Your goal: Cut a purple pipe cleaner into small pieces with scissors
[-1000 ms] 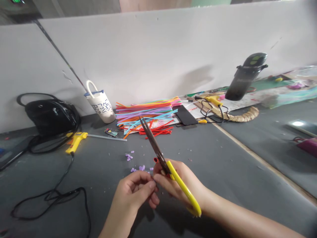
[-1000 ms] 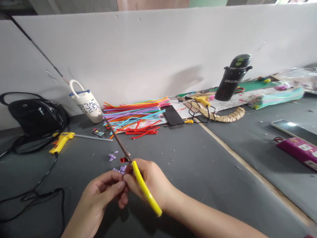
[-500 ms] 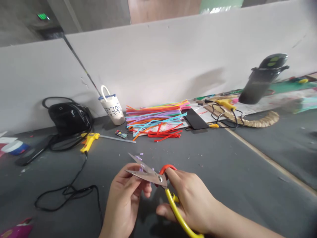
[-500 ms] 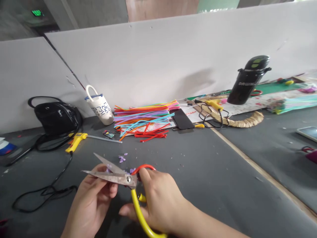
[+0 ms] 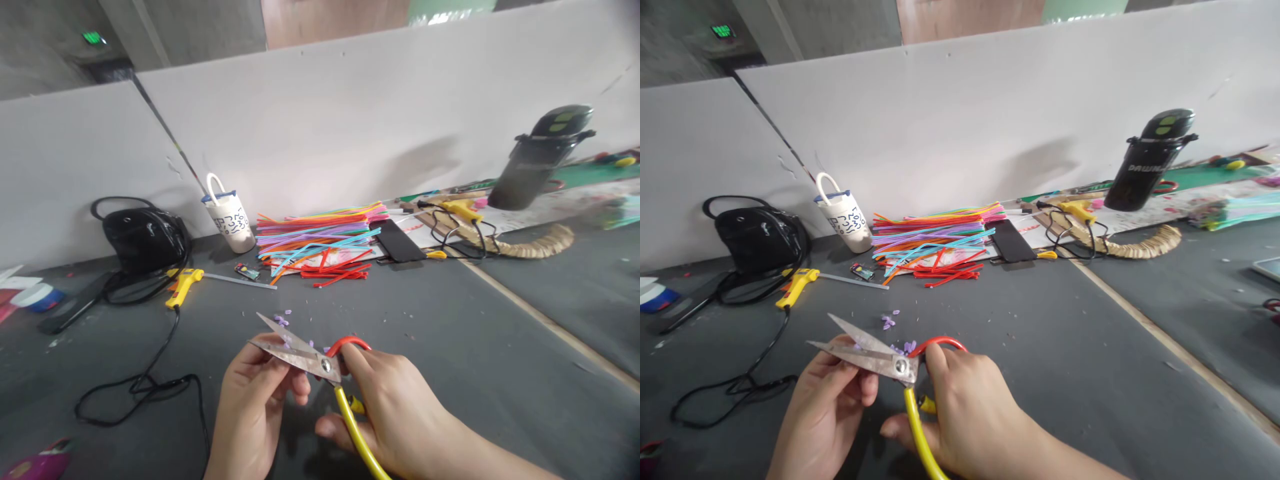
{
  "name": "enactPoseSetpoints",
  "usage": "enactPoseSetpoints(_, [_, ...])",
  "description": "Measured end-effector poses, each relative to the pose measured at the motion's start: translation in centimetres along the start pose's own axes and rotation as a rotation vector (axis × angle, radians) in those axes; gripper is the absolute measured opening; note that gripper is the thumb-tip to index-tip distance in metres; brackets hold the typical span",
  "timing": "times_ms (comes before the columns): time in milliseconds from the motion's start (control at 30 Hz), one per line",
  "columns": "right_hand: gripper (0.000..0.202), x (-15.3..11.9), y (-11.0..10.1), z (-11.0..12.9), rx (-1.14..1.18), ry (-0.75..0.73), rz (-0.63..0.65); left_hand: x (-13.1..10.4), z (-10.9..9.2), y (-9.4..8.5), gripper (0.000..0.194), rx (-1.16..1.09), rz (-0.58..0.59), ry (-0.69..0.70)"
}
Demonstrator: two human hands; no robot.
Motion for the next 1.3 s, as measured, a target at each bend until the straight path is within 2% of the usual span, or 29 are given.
enactPoseSetpoints(667, [0.051,-0.27,0.28,0.08,-0.006,-0.005,0.024,-0.08,0.02,0.08,0.007,0.038,0.001,-0.017])
enactPoseSetpoints(967, [0.052,-0.34,0.18,0.23,-0.001,0.007,0.037,0.02,0.07,0.02,0.008,0.016,0.037,-0.029])
enactPoseSetpoints(1200, [0.046,-0.22,0.19,0.2,0.025,0.087,0.083,-0.03,-0.05,-0.02,0.008,0.041,0.058,-0.023])
enactPoseSetpoints(1300, [0.038,0.06,-0.14,0.05,0.201,0.177,0.115,-0.06,-0.21,0.17,0.007,0.061,0.037,-0.024])
Point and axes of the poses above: each hand's wrist, its own x-axis towards the middle knuckle, its own y-axis out of the palm, z = x × y, the point moved 1 cm from there along x, towards the middle knuckle, and after that the axes turned 5 degrees about y, right-handed, at the moved point
